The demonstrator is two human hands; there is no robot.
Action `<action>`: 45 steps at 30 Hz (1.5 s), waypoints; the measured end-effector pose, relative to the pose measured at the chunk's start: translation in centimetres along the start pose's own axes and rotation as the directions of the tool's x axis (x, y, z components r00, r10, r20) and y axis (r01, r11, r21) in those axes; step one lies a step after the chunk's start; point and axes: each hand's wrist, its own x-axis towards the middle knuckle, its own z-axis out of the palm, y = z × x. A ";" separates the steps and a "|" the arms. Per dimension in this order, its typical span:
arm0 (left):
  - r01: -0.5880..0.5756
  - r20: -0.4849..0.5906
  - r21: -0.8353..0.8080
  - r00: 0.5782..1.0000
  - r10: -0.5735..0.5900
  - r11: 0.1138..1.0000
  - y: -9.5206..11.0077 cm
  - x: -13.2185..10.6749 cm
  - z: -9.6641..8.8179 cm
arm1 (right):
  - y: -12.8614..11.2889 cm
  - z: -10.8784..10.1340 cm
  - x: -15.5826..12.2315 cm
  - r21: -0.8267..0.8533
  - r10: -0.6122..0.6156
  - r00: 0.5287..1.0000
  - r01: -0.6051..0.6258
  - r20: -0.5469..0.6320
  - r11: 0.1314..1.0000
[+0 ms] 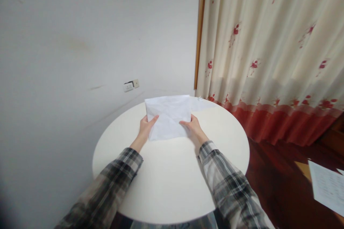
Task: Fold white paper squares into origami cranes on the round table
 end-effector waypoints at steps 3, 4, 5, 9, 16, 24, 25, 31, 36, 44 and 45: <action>-0.024 0.000 0.023 1.000 0.024 0.999 0.1 -0.1 0.1 | -0.6 0.3 -0.5 0.044 0.042 0.997 -0.040 -0.065 0.998; -0.029 -0.018 0.035 0.999 0.029 0.999 0.1 0.0 0.1 | -0.7 0.4 -0.5 0.051 0.044 0.996 -0.040 -0.083 0.998; -0.034 -0.038 0.042 0.999 0.035 0.999 0.2 0.0 0.2 | -0.8 0.5 -0.5 0.049 0.035 0.994 -0.030 -0.104 0.998; -0.059 -0.087 0.035 0.994 0.062 0.998 0.4 0.4 0.3 | -1.0 1.0 -0.3 0.011 -0.032 0.986 0.034 -0.165 0.999; -0.005 0.026 0.030 1.000 0.004 1.000 -0.1 0.2 0.4 | -0.8 1.4 -0.6 0.094 -0.048 0.986 0.064 -0.163 0.994; -0.001 -0.006 0.106 1.000 0.002 0.994 -0.3 0.3 0.3 | -0.2 1.3 -0.4 0.075 0.038 0.981 -0.024 -0.190 0.997; 0.011 0.004 0.112 1.000 -0.012 0.994 -0.3 0.2 0.2 | -0.2 1.4 -0.4 0.070 0.055 0.981 -0.043 -0.188 0.997; -0.004 -0.013 0.147 1.000 0.006 0.989 -0.4 0.3 0.2 | 0.1 1.5 -0.5 0.078 0.058 0.977 -0.043 -0.206 0.996; 0.055 0.026 0.092 0.998 -0.057 0.994 -0.4 0.1 0.1 | 0.5 1.3 -0.3 0.077 0.079 0.978 -0.065 -0.195 0.995; 0.074 0.054 0.064 0.996 -0.077 0.995 -0.5 -0.1 -0.1 | -0.2 1.2 -0.7 0.169 0.050 0.988 -0.025 -0.143 0.985; 0.079 0.059 0.059 0.995 -0.083 0.995 -0.5 0.0 -0.1 | -0.2 1.1 -0.7 0.179 0.050 0.989 -0.024 -0.140 0.983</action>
